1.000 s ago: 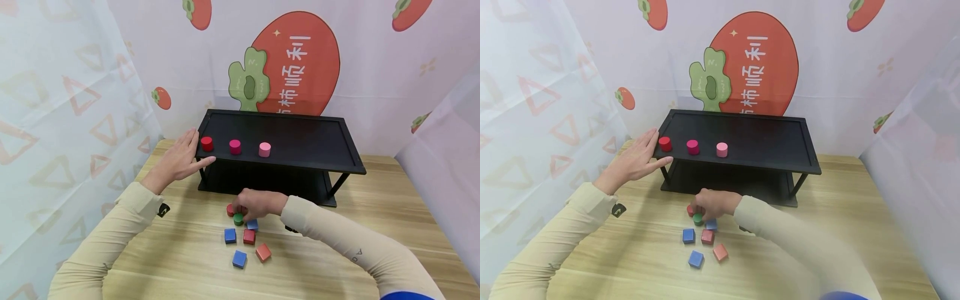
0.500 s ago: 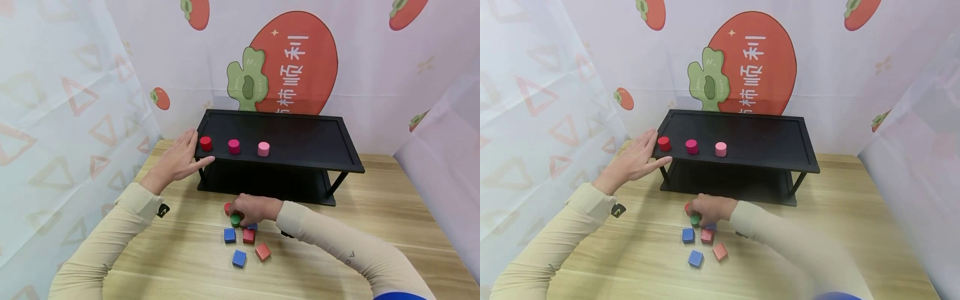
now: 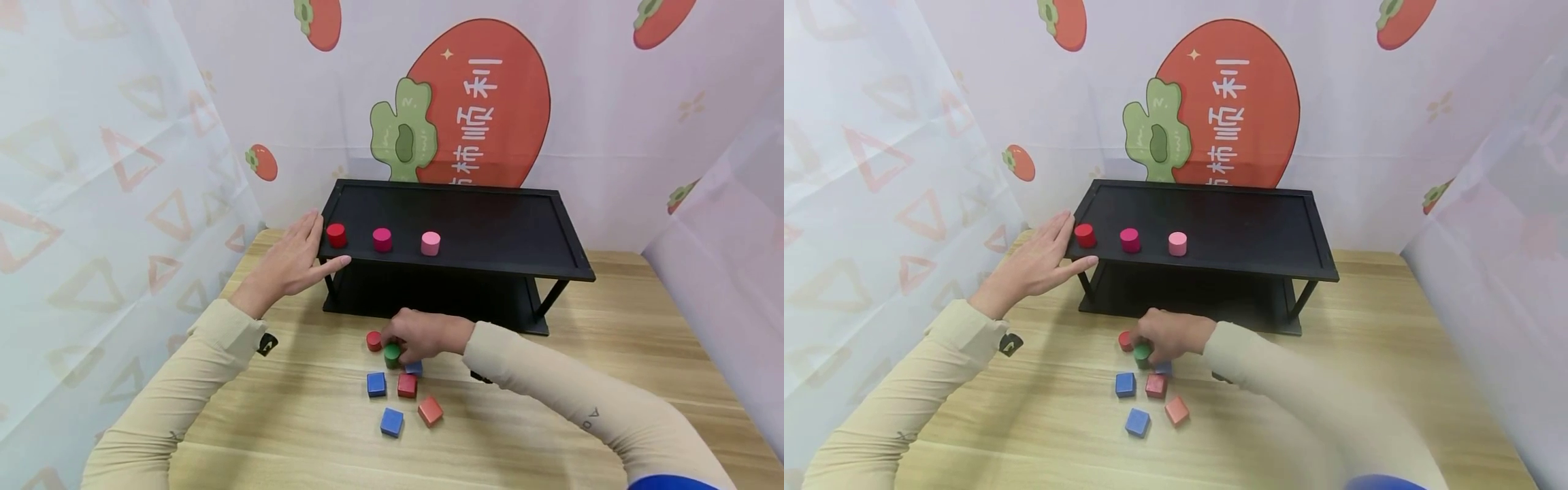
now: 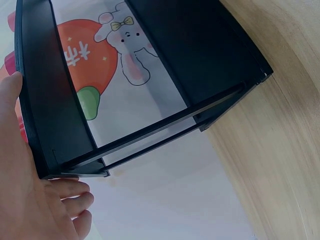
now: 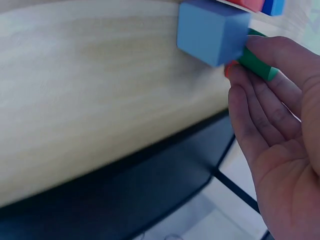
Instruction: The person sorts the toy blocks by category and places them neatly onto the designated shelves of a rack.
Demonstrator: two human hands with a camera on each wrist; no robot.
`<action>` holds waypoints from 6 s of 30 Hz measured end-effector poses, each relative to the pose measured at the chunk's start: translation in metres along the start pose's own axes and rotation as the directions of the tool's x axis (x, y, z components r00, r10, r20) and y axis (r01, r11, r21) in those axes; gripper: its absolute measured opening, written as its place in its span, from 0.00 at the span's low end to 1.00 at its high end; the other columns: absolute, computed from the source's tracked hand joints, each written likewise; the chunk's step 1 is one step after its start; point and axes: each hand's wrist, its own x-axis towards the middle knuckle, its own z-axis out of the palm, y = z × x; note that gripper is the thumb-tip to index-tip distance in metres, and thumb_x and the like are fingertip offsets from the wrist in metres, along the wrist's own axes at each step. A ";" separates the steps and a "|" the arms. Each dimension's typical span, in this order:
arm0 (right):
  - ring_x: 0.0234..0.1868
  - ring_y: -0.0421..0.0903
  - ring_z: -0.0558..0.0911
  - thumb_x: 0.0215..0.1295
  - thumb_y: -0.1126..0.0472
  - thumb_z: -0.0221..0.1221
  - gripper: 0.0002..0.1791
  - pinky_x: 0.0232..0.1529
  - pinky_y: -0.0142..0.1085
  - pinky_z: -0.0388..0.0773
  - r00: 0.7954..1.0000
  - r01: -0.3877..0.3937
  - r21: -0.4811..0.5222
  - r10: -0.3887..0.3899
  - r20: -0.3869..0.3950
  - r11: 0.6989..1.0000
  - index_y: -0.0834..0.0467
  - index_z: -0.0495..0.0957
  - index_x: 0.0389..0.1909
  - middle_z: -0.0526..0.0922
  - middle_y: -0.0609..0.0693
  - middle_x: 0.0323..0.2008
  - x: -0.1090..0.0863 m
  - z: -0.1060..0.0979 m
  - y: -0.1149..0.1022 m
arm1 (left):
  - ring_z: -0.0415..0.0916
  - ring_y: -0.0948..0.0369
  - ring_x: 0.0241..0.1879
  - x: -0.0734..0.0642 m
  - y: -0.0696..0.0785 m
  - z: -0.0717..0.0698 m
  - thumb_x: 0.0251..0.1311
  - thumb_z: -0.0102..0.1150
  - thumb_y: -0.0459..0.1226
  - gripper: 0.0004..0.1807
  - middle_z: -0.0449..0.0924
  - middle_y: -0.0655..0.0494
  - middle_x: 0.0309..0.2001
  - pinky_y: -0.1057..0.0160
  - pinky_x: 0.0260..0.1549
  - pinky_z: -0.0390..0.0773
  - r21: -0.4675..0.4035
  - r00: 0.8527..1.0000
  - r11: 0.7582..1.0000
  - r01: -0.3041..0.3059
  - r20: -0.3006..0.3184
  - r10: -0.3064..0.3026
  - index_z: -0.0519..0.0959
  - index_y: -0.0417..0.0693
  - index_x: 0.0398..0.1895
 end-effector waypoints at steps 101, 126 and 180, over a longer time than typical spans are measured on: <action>0.53 0.50 0.89 0.63 0.63 0.75 0.23 0.62 0.47 0.86 0.963 -0.143 -0.053 0.127 -0.237 0.988 0.59 0.85 0.58 0.89 0.55 0.54 -0.110 -0.166 -0.013 | 0.38 0.39 0.86 0.002 -0.001 0.002 0.72 0.45 0.70 0.60 0.38 0.35 0.86 0.42 0.85 0.42 0.001 1.000 1.000 -0.001 -0.013 0.001 0.41 0.31 0.85; 0.54 0.48 0.89 0.65 0.64 0.73 0.23 0.61 0.36 0.86 0.995 0.068 -0.039 -0.071 -0.064 0.997 0.59 0.84 0.61 0.89 0.54 0.56 -0.010 -0.062 -0.017 | 0.37 0.40 0.86 0.000 -0.002 0.002 0.71 0.44 0.71 0.61 0.38 0.36 0.87 0.42 0.85 0.43 -0.006 1.000 1.000 0.013 -0.007 -0.013 0.41 0.33 0.85; 0.46 0.44 0.83 0.65 0.61 0.73 0.16 0.54 0.32 0.86 0.993 -0.027 0.047 0.032 -0.111 0.999 0.54 0.87 0.53 0.87 0.45 0.47 -0.019 -0.009 0.020 | 0.36 0.40 0.87 0.000 -0.001 0.005 0.73 0.46 0.69 0.59 0.37 0.36 0.87 0.40 0.85 0.42 0.001 0.999 1.000 -0.024 -0.039 0.024 0.41 0.32 0.85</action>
